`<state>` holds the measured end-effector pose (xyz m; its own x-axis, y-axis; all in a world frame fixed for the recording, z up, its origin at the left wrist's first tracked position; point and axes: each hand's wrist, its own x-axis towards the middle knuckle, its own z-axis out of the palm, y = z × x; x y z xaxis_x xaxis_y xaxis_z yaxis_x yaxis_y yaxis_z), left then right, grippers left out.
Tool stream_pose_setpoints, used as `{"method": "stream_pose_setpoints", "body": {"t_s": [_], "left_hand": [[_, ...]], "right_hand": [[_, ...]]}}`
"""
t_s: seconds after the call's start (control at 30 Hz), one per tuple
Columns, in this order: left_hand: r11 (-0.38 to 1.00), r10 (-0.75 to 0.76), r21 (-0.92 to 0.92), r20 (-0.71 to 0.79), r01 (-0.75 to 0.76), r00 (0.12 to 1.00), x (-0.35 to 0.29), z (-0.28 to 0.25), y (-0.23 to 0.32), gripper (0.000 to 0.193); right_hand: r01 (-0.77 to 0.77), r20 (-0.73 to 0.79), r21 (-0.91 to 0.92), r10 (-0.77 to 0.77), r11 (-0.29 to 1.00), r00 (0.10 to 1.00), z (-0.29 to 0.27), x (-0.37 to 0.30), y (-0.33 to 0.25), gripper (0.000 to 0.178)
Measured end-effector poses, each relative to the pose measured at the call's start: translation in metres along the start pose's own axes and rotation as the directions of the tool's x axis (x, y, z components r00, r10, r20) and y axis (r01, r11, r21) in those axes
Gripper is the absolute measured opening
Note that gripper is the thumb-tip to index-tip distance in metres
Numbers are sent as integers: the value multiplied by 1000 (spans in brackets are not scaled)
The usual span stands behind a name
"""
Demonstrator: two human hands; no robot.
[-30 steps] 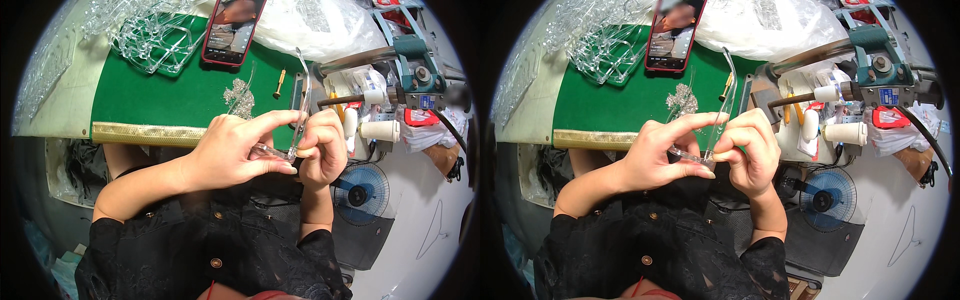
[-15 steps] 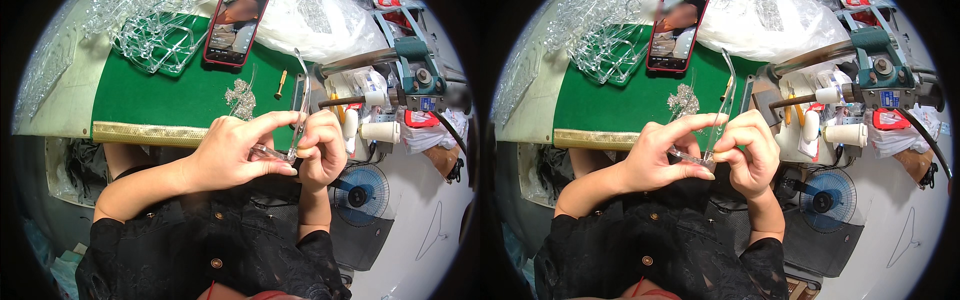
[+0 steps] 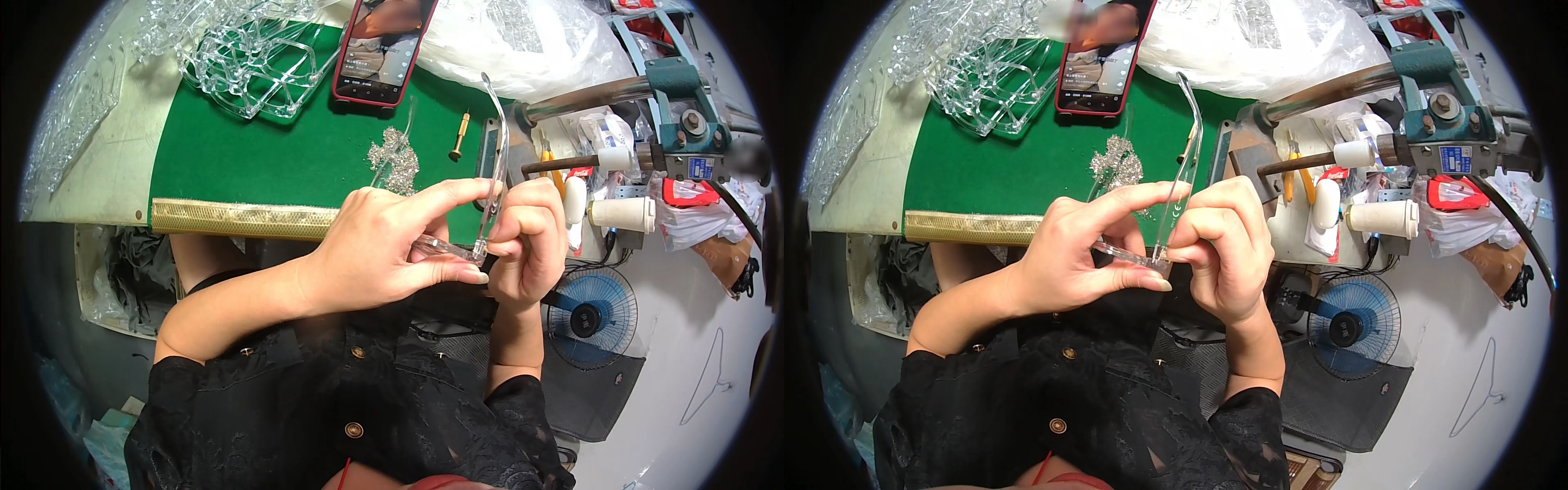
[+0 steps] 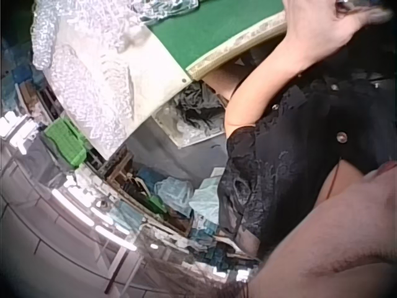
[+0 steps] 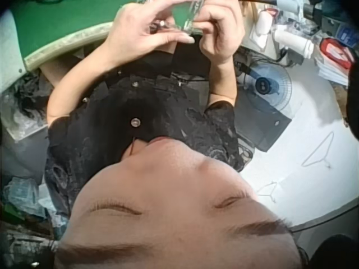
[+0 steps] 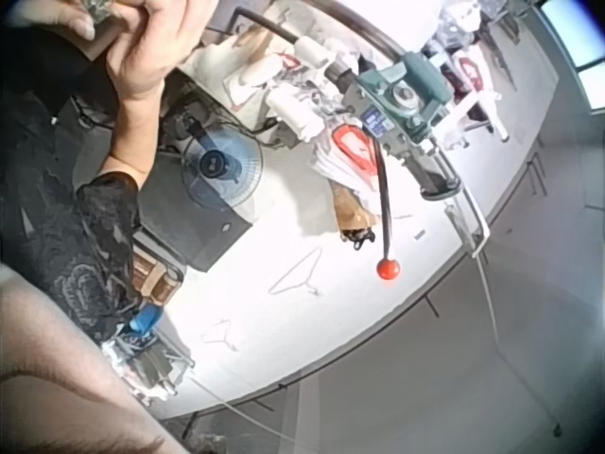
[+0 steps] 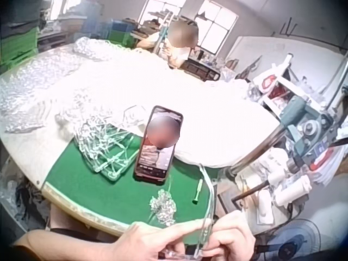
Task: The person repeatedly picks up clear acrylic pieces and small silver beads from a green work mat, inserts the beads into the acrylic pieces, and places the assembled items aside. The person also briefly moves bubble wrap and handles a smartphone on the table.
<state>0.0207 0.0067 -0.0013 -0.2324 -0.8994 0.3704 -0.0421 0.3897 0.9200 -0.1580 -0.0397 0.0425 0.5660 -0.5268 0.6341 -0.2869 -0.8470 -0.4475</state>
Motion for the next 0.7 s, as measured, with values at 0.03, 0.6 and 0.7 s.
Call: {"method": "stream_pose_setpoints", "body": {"t_s": [0.03, 0.6, 0.7], "left_hand": [[1000, -12, -16, 4, 12, 1000, 0, 0, 1, 71], [1000, -1, -9, 16, 1, 1000, -1, 0, -1, 71], [999, -8, -48, 17, 9, 1000, -1, 1, -1, 71]], "right_hand": [[-6, 5, 15, 6, 1000, 1000, 0, 1, 0, 21], [-114, -24, 152, 119, 982, 993, -2, -2, -4, 16], [-158, 10, 196, 159, 968, 987, -4, 1, -5, 17]]}}
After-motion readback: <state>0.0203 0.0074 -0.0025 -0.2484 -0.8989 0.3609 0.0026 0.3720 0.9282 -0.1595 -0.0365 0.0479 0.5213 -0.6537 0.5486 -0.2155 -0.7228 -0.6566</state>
